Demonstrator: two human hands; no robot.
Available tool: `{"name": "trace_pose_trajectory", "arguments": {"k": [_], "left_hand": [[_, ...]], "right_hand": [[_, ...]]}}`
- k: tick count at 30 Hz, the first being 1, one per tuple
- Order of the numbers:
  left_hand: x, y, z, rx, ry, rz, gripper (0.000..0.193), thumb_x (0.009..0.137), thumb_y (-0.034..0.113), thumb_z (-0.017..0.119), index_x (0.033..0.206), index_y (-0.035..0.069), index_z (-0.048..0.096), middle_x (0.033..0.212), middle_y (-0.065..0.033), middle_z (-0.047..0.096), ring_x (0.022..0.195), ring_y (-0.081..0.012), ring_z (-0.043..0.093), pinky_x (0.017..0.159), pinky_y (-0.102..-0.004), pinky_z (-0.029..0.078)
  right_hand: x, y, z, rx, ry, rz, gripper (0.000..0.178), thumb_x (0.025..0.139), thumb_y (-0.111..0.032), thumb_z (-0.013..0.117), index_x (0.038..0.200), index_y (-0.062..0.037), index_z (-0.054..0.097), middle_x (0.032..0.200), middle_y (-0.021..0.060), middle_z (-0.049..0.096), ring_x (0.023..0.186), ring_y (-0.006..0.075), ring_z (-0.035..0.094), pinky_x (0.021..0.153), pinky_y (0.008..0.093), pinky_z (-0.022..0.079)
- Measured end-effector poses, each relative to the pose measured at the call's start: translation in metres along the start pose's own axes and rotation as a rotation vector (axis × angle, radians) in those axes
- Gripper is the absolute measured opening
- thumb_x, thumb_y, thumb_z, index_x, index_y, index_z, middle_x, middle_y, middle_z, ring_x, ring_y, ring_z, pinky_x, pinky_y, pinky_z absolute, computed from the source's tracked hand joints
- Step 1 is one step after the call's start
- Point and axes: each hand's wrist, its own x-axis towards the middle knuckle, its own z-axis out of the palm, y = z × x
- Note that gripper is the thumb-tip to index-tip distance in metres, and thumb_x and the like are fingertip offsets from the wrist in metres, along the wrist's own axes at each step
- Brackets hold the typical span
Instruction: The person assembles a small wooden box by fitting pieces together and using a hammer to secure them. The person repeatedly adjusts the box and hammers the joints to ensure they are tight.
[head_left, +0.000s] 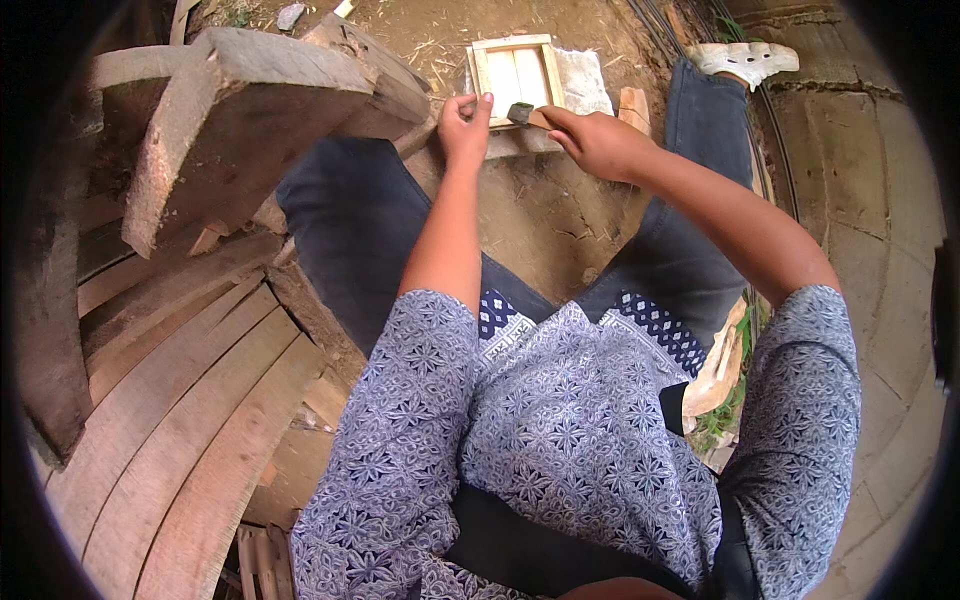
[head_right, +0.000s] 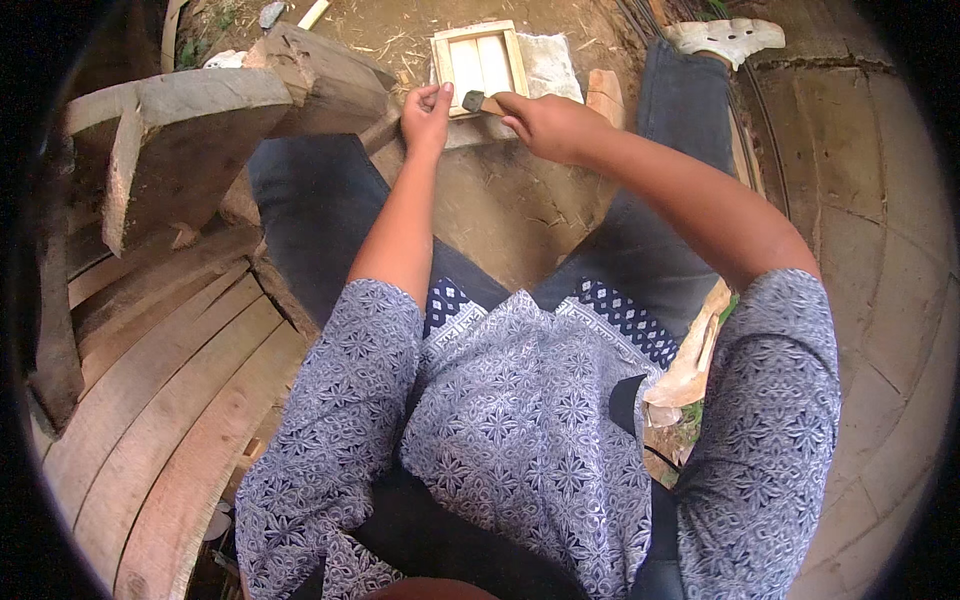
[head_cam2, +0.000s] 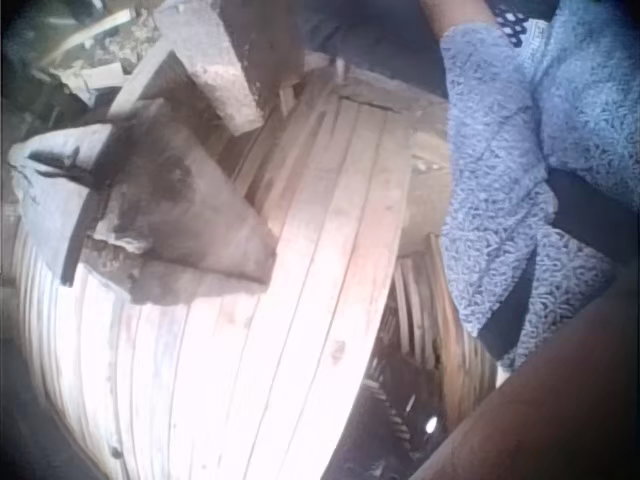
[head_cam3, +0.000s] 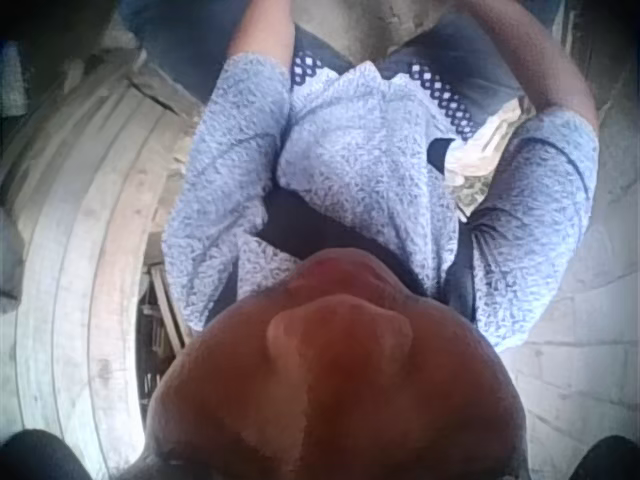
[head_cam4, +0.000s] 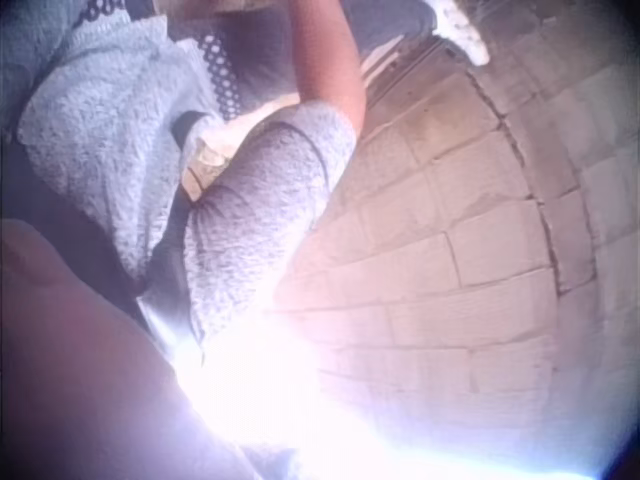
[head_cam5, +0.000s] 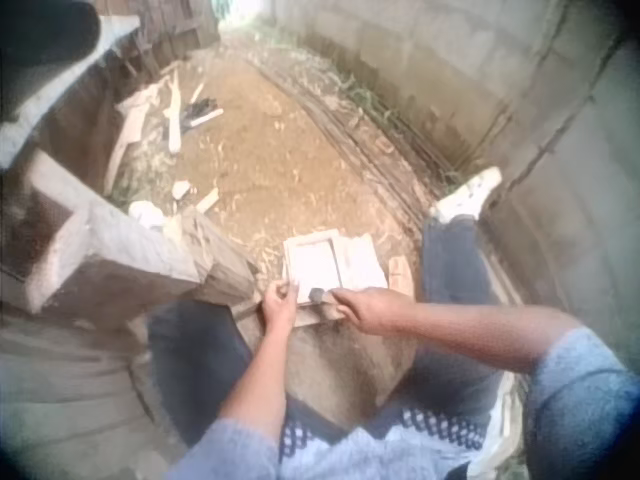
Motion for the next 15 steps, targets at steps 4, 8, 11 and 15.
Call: {"name": "trace_pose_trajectory", "arguments": {"k": [4, 8, 11, 15], "left_hand": [[-0.006, 0.012, -0.005, 0.027, 0.040, 0.028, 0.036, 0.086, 0.029, 0.081, 0.107, 0.002, 0.067, 0.087, -0.0006, 0.059, 0.078, -0.0098, 0.053, 0.071, -0.0256, 0.046], [-0.005, 0.018, -0.005, 0.040, 0.004, 0.017, 0.040, 0.087, 0.033, 0.081, 0.107, 0.001, 0.067, 0.089, -0.0020, 0.061, 0.080, -0.0110, 0.055, 0.074, -0.0266, 0.047], [-0.003, 0.017, -0.005, -0.009, 0.027, 0.009, 0.043, 0.083, 0.038, 0.083, 0.102, 0.002, 0.069, 0.084, -0.0046, 0.058, 0.077, -0.0154, 0.053, 0.072, -0.0313, 0.048], [-0.008, 0.012, -0.008, -0.026, 0.049, -0.011, 0.043, 0.082, 0.038, 0.083, 0.101, 0.001, 0.068, 0.085, -0.0048, 0.058, 0.078, -0.0156, 0.054, 0.073, -0.0315, 0.048]], "right_hand": [[0.001, -0.026, -0.025, 0.100, 0.151, -0.087, 0.035, 0.103, -0.030, 0.048, 0.132, -0.0126, 0.057, 0.091, 0.0242, 0.069, 0.084, 0.0432, 0.067, 0.077, 0.0516, 0.053], [-0.004, -0.032, -0.013, 0.201, 0.231, -0.065, 0.035, 0.104, -0.030, 0.048, 0.134, -0.0140, 0.056, 0.095, 0.0252, 0.069, 0.087, 0.0432, 0.067, 0.077, 0.0521, 0.052], [0.000, -0.002, -0.012, -0.011, -0.098, 0.121, 0.039, 0.104, -0.032, 0.047, 0.140, -0.0167, 0.051, 0.100, 0.0236, 0.070, 0.091, 0.0440, 0.066, 0.079, 0.0524, 0.051], [-0.008, -0.032, -0.027, 0.188, 0.155, 0.007, 0.041, 0.104, -0.032, 0.047, 0.142, -0.0153, 0.047, 0.094, 0.0236, 0.069, 0.087, 0.0440, 0.066, 0.076, 0.0518, 0.051]]}}
